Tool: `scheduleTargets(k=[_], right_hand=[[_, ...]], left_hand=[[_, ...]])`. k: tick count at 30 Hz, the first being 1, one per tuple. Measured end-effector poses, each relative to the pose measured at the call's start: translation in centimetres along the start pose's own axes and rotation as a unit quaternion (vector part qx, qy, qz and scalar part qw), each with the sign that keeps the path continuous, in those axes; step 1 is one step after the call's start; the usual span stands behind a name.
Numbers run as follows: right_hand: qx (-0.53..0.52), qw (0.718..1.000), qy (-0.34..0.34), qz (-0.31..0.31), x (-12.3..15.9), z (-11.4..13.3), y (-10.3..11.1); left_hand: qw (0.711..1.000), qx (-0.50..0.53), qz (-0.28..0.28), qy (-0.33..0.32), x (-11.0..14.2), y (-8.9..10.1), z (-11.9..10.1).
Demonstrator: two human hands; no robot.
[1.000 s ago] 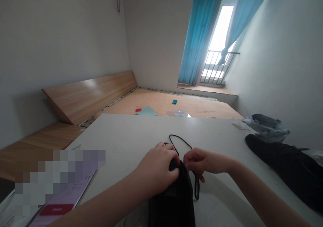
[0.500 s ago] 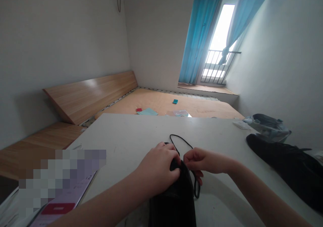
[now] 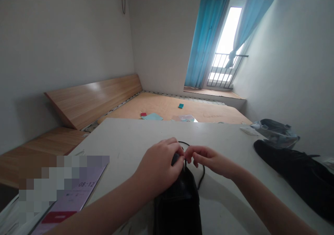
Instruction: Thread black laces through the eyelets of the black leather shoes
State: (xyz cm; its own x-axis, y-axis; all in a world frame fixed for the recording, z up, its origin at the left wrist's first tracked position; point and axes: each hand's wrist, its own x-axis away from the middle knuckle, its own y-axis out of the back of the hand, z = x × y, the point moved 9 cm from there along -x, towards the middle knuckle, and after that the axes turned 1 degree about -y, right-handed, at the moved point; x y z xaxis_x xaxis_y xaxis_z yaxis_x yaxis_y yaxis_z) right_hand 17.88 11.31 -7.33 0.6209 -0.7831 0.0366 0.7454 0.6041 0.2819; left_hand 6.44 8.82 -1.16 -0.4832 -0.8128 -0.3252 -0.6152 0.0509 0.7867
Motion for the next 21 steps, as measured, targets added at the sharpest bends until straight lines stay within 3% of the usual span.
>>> scheduleTargets(k=[5, 8, 13, 16, 18, 20, 21], right_hand=[[-0.026, 0.996, 0.048, -0.064, 0.4, 3.0, -0.8], [-0.072, 0.990, 0.066, -0.106, 0.4, 4.5, -0.8], [-0.242, 0.960, 0.065, -0.123, 1.2, 8.2, 0.9], [-0.124, 0.948, 0.150, -0.251, 3.1, 12.2, 3.8], [-0.006, 0.911, 0.219, -0.349, 4.7, 15.0, 4.6], [0.075, 0.893, 0.244, -0.370, 5.0, 16.4, 3.4], [0.092, 0.903, 0.236, -0.346, 4.4, 16.5, 2.4]], left_hand=[[0.999, 0.026, -0.037, -0.028, -0.3, 2.0, -0.7], [0.992, 0.109, -0.063, -0.022, -0.3, 2.7, -0.5], [0.930, 0.296, -0.216, 0.024, 0.4, 6.4, 1.1], [0.896, 0.298, -0.328, -0.031, 2.0, 10.1, -0.2], [0.865, 0.278, -0.413, -0.067, 3.7, 12.5, -1.3], [0.835, 0.265, -0.477, -0.068, 5.2, 14.0, -1.6], [0.825, 0.275, -0.491, -0.057, 5.5, 14.3, -1.5]])
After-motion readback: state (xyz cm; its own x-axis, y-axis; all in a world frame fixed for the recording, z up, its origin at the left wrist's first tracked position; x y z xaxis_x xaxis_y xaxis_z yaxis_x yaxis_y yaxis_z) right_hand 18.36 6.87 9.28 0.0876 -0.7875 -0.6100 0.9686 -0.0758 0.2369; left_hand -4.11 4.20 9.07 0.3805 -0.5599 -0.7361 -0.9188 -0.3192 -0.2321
